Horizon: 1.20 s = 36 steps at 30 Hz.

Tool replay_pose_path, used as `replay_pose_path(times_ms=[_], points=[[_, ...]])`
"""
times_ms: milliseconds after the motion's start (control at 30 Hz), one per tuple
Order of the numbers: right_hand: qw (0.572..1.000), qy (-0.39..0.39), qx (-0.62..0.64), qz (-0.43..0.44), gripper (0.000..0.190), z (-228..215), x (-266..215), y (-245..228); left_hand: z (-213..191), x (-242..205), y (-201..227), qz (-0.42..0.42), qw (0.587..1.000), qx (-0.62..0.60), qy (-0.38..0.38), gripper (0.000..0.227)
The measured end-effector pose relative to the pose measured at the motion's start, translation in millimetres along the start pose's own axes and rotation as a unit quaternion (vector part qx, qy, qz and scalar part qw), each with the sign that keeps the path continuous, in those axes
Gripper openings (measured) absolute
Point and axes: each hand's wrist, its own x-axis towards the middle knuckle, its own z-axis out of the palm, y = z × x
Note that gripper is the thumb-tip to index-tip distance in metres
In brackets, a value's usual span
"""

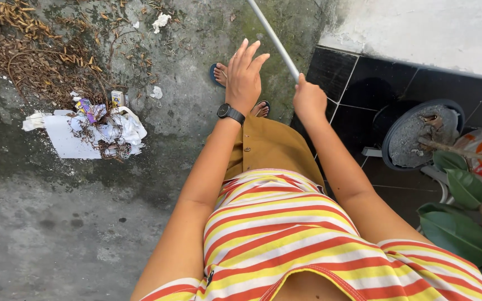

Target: Sweeping up paper scraps and dry debris from a concrete floor using a long-handled brush.

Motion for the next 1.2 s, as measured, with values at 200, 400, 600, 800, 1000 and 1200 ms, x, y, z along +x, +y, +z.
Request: replay_pose_path(times_ms=[200,400,600,800,1000,1200], points=[[0.998,-0.059,0.030,0.001,0.025,87,4,-20,-2,-15,4,0.005,1.000,0.009,-0.014,0.038],[0.964,-0.086,0.252,0.015,0.032,77,2,-5,-4,-21,8,0.006,1.000,0.012,-0.008,0.036],[0.988,0.014,0.139,0.070,0.034,-4,-63,30,5,-20,25,0.019,0.999,0.014,-0.026,0.038],[0.989,0.091,0.032,0.114,0.035,87,-28,108,17,-28,36,0.041,0.998,-0.002,-0.046,0.035],[0.979,0.011,0.118,0.165,0.024,86,-22,100,26,-25,46,0.070,0.995,0.001,-0.065,0.032],[0.969,0.069,0.140,0.190,0.032,45,-42,139,27,-16,49,0.062,0.995,0.014,-0.081,0.041]])
